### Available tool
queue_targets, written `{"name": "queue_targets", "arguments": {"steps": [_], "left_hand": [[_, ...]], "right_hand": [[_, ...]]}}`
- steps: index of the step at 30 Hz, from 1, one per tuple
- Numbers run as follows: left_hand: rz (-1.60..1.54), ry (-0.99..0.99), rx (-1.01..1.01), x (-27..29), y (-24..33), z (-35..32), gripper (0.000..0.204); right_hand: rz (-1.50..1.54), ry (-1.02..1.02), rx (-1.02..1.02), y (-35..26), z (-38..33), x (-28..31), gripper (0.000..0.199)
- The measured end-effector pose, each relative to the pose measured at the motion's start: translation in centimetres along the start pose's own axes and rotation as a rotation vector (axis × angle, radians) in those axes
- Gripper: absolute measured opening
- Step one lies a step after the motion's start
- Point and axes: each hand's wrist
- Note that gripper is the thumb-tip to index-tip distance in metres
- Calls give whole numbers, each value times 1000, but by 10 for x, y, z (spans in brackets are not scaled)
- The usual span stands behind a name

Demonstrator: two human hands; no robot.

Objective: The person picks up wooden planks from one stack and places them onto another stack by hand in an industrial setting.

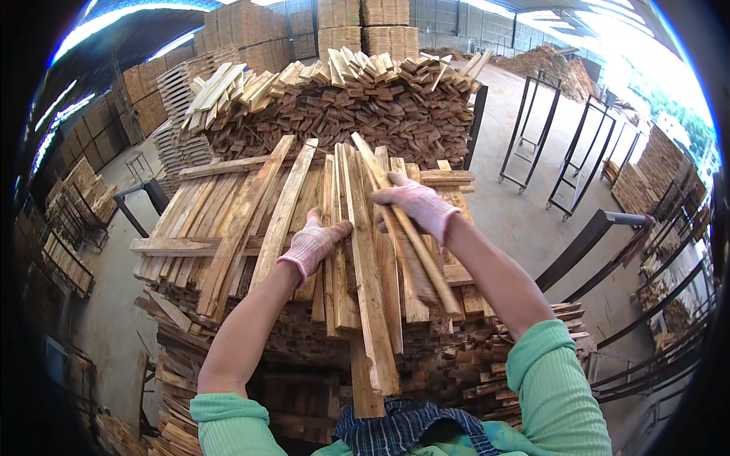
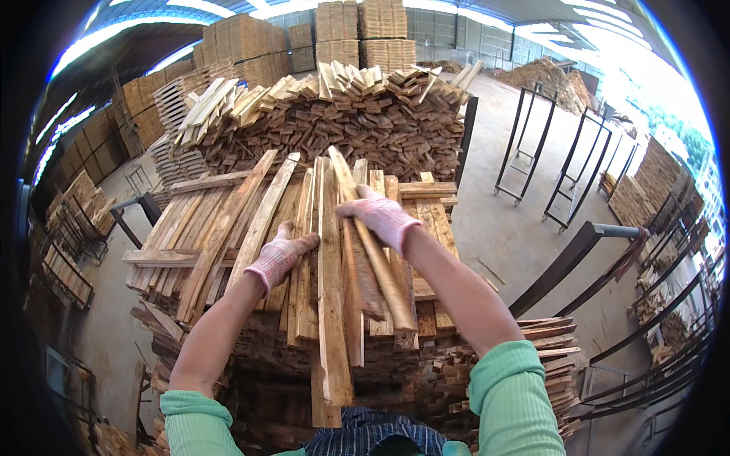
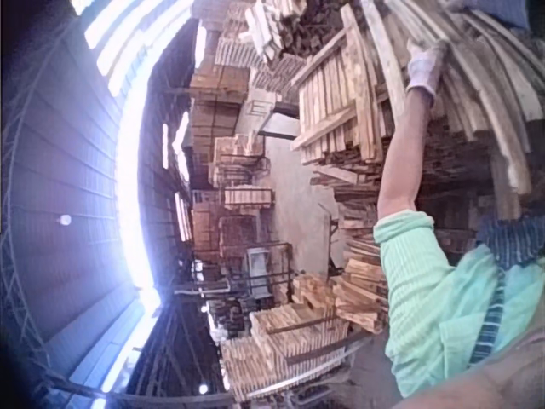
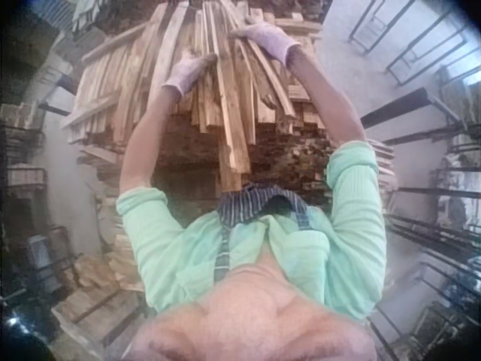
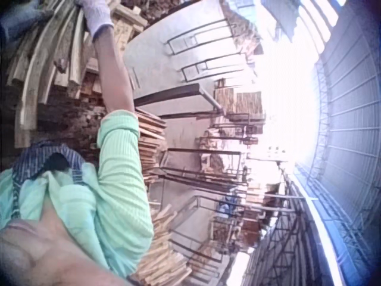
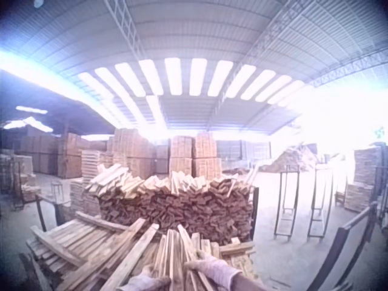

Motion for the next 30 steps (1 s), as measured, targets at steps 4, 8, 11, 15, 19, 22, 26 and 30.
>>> {"name": "queue_targets", "arguments": {"steps": [4,8,11,15,19,22,26,30], "left_hand": [[58,-14,59,7,12,-8,99],[87,-11,2,8,16,-8,100],[217,55,-44,-1,43,-22,99],[380,66,-82,-17,73,-17,96],[268,27,-126,-2,61,-23,91],[166,101,-108,5,26,4,78],[-381,-50,-145,53,6,12,50],[-225,114,-251,41,67,-18,73]], "right_hand": [[68,129,-63,5,-22,52,78],[-567,352,-204,39,-35,115,94],[-592,440,-251,78,-35,136,87],[-755,513,26,125,16,109,63],[-845,298,-81,99,14,83,46],[-646,236,-121,105,19,86,56],[-705,33,1,133,30,107,55],[-1545,21,-45,134,22,97,49]]}}
Point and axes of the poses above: each hand's wrist, its own z-axis towards the middle knuckle, its own x-axis out of the back of the hand, y = z × x, and after that the axes turned 15 degrees about z, right-handed
